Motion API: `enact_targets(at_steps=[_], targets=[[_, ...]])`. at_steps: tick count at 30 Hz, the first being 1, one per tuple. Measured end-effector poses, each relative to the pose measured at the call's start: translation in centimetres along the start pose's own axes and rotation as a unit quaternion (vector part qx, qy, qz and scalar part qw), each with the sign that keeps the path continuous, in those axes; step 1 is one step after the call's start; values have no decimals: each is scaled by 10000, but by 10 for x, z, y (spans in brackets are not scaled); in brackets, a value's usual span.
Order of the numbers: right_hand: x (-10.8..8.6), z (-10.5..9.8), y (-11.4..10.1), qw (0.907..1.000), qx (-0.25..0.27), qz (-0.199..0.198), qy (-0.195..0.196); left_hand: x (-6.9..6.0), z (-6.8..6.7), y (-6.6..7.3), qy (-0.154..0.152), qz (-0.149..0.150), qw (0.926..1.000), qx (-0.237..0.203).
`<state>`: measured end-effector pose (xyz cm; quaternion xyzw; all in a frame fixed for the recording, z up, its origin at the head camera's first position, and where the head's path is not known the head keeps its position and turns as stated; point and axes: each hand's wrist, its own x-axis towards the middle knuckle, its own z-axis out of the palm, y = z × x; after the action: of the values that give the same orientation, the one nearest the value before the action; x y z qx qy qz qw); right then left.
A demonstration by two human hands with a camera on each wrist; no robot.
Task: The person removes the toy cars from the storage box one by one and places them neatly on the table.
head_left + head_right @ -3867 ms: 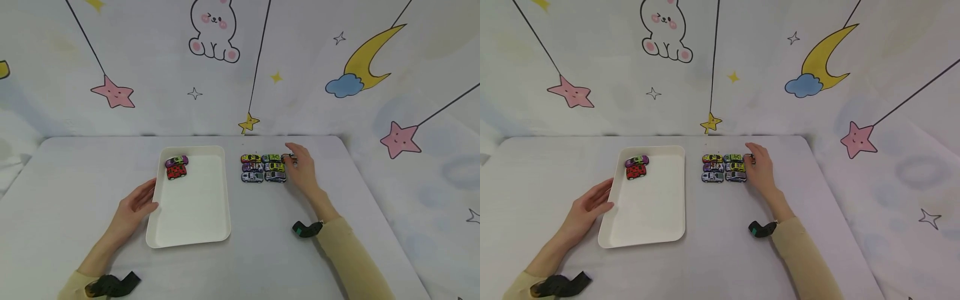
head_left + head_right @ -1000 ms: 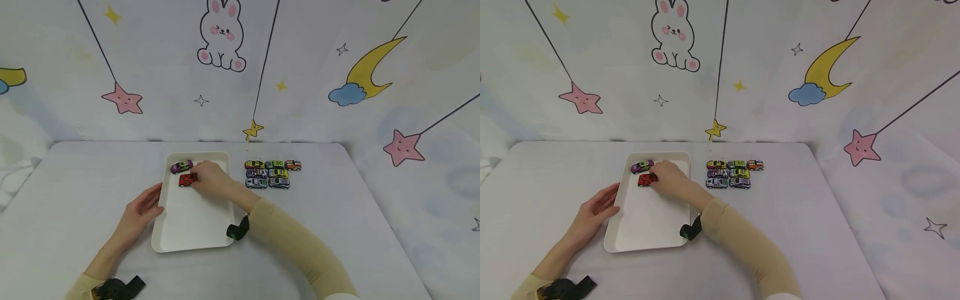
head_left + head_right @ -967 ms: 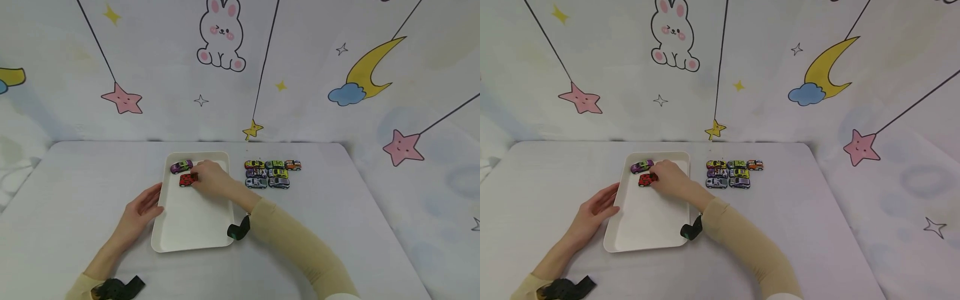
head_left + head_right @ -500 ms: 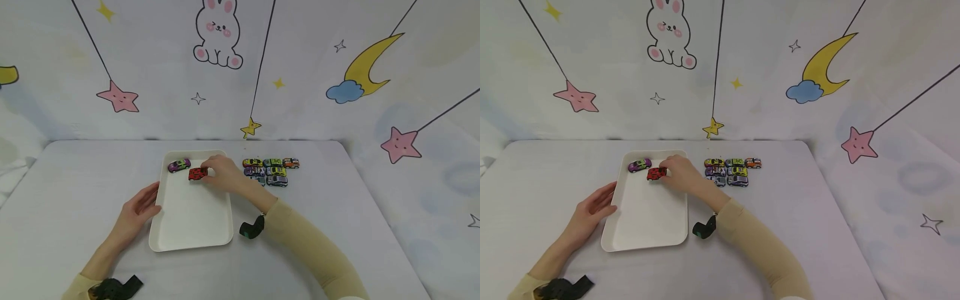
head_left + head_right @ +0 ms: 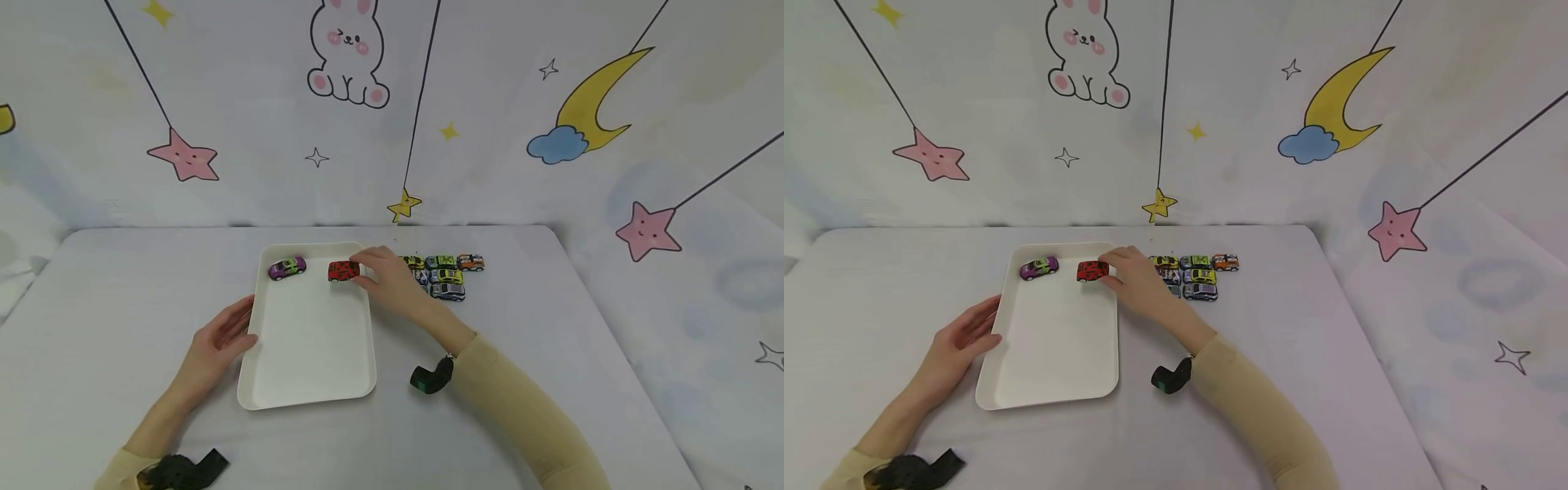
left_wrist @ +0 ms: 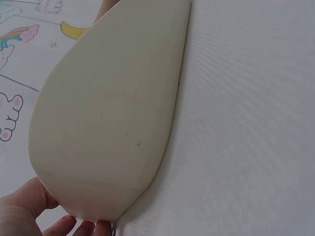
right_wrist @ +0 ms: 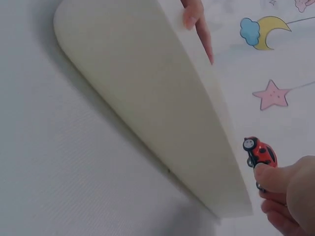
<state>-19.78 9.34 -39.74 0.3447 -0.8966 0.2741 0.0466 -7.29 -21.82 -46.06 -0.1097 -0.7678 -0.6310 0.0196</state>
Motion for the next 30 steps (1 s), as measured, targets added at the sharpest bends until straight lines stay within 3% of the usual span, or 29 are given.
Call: enact_targets(at_steps=[10, 30], targets=[[-22, -1, 23, 9966, 112, -170, 793, -3, -2, 2, 53, 2, 9999, -102], [-55, -19, 51, 9941, 459, 620, 761, 0, -1, 0, -1, -132, 9999, 109]])
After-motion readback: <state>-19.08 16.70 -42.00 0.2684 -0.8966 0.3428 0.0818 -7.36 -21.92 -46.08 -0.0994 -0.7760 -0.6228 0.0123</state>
